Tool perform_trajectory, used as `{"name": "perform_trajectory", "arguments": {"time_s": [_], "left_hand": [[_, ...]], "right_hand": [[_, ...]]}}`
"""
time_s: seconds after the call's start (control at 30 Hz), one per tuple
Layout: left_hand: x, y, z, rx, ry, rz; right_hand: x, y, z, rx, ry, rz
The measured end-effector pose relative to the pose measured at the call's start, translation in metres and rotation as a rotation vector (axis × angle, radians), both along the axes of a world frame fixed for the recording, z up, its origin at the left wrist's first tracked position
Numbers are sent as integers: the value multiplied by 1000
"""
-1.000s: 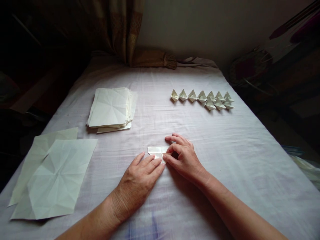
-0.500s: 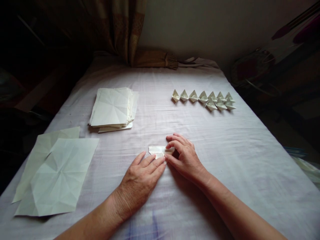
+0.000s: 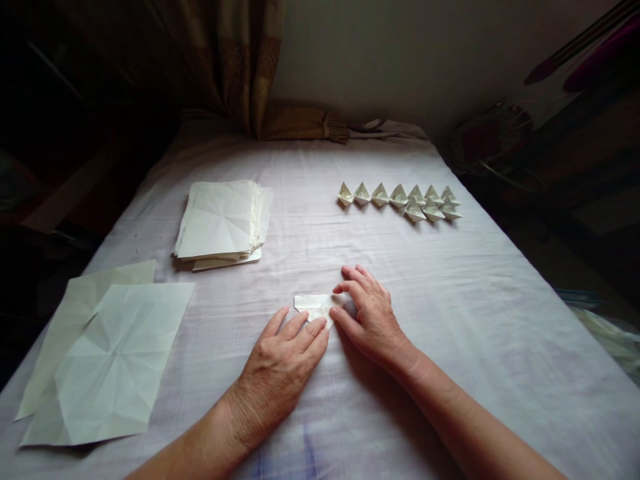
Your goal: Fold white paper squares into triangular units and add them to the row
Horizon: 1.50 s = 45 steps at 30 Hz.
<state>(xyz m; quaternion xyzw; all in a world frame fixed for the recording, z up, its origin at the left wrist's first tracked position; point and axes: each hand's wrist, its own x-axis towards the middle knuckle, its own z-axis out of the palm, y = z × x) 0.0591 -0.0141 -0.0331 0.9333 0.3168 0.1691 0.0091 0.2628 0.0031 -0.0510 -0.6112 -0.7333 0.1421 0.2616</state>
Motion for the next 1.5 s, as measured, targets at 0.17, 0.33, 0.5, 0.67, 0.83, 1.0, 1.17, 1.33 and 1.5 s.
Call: {"name": "perform_trajectory", "arguments": {"time_s": [0.17, 0.33, 0.5, 0.67, 0.83, 1.0, 1.17, 1.33, 1.5], "left_hand": [[0, 1, 1, -14, 3, -3], [1, 1, 3, -15, 19, -15], [0, 0, 3, -27, 65, -12], [-1, 0, 1, -46, 52, -23], [-4, 5, 0, -98, -28, -25], [-7, 12, -5, -199, -130, 18], [-3, 11, -5, -120, -136, 27], [2, 5, 0, 17, -11, -27], [0, 4, 6, 53, 33, -62]], "right_hand": [[8, 1, -2, 12, -25, -66], [8, 1, 1, 4, -60, -69], [4, -2, 4, -5, -115, -17], [6, 0, 0, -1, -112, -75], [7, 3, -2, 25, -102, -129], [5, 2, 0, 22, -102, -136], [4, 2, -1, 46, -85, -120], [4, 2, 0, 28, -87, -118], [3, 2, 3, 20, -83, -114]]}}
